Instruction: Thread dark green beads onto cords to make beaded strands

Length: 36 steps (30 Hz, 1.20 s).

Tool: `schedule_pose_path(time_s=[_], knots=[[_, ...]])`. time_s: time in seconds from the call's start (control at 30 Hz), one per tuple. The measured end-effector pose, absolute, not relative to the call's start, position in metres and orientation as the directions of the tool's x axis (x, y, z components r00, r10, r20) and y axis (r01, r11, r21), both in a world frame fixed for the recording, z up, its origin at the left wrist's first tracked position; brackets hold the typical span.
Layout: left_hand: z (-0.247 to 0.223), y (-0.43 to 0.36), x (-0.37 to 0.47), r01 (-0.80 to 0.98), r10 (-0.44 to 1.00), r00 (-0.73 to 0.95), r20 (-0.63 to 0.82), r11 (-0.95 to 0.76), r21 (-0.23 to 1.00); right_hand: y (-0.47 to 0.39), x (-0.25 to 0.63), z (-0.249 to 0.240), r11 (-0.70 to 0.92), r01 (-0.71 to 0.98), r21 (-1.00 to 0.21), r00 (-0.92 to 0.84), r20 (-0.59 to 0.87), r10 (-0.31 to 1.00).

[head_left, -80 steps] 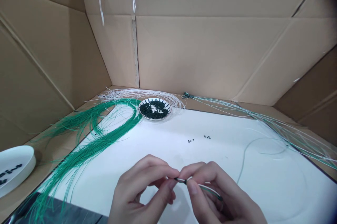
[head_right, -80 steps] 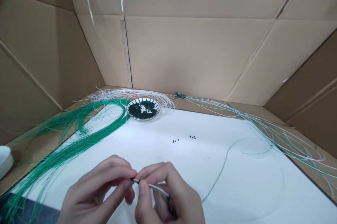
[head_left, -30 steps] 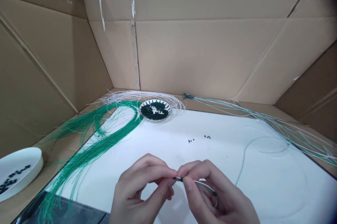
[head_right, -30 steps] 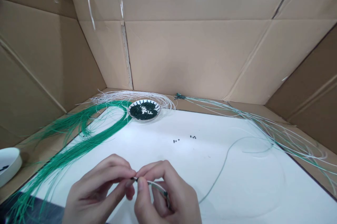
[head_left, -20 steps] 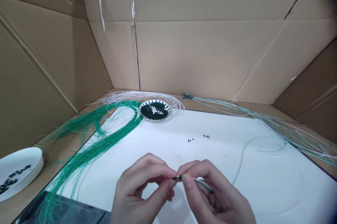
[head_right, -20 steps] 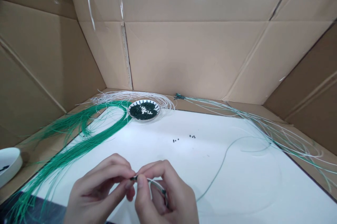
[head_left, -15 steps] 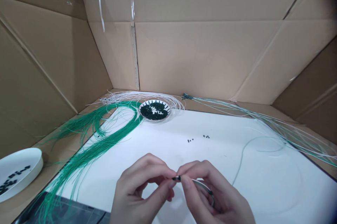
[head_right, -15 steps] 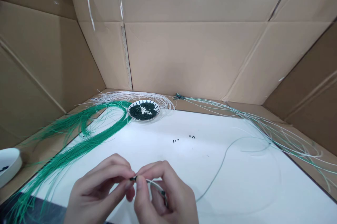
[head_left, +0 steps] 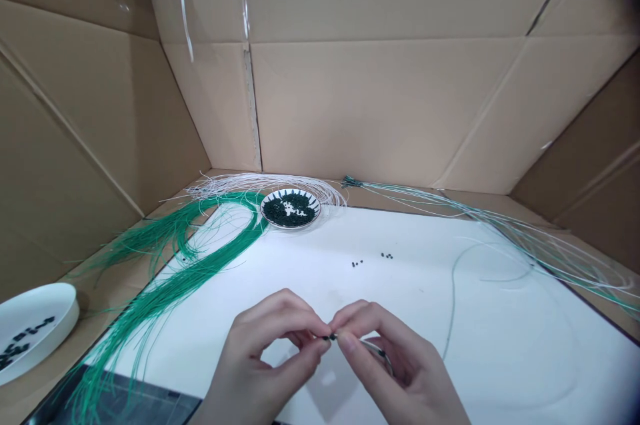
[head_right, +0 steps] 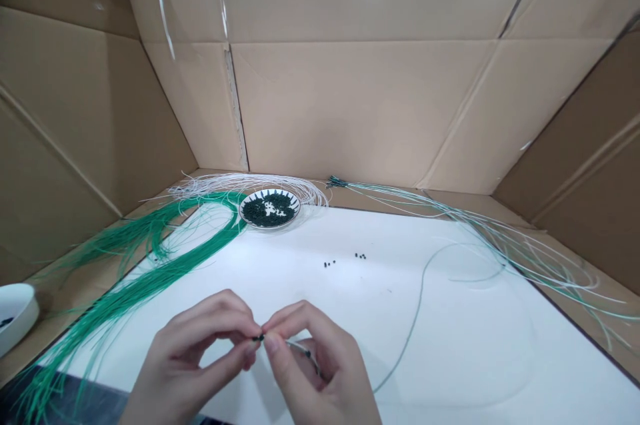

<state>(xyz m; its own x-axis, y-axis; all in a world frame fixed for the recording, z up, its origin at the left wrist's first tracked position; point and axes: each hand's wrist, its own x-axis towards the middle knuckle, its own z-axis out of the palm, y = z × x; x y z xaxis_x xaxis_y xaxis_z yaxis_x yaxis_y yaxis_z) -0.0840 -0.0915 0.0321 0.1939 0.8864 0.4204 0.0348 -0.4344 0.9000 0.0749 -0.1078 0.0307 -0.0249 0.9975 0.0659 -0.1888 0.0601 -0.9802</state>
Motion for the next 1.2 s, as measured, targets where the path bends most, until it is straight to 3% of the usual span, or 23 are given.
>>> schedule_pose_path(time_s=[0.3, 0.5, 0.73, 0.93, 1.2], knots=[[0.025, -0.089, -0.079, -0.069, 0.942, 0.203, 0.268, -0.260, 0.963, -0.104, 0.081, 0.023, 0.028, -0.250, -0.968, -0.085, 0.050, 0.995], [0.023, -0.090, -0.073, -0.186, 0.977, 0.156, 0.147, -0.117, 0.976, -0.101, 0.085, 0.019, 0.083, -0.199, -0.977, -0.004, 0.085, 0.996], [0.026, -0.088, -0.075, -0.017, 0.965, 0.202, 0.166, -0.166, 0.986, -0.100, 0.086, 0.017, 0.091, -0.133, -0.987, -0.033, 0.096, 0.995], [0.019, -0.087, -0.069, 0.064, 0.963, 0.222, 0.155, -0.173, 0.983, -0.098, 0.081, 0.020, 0.030, 0.117, -0.993, -0.060, 0.023, 0.998], [0.018, -0.085, -0.072, 0.139, 0.984, 0.076, 0.160, -0.169, 0.976, -0.097, 0.103, 0.008, 0.027, 0.120, -0.992, -0.052, 0.021, 0.998]])
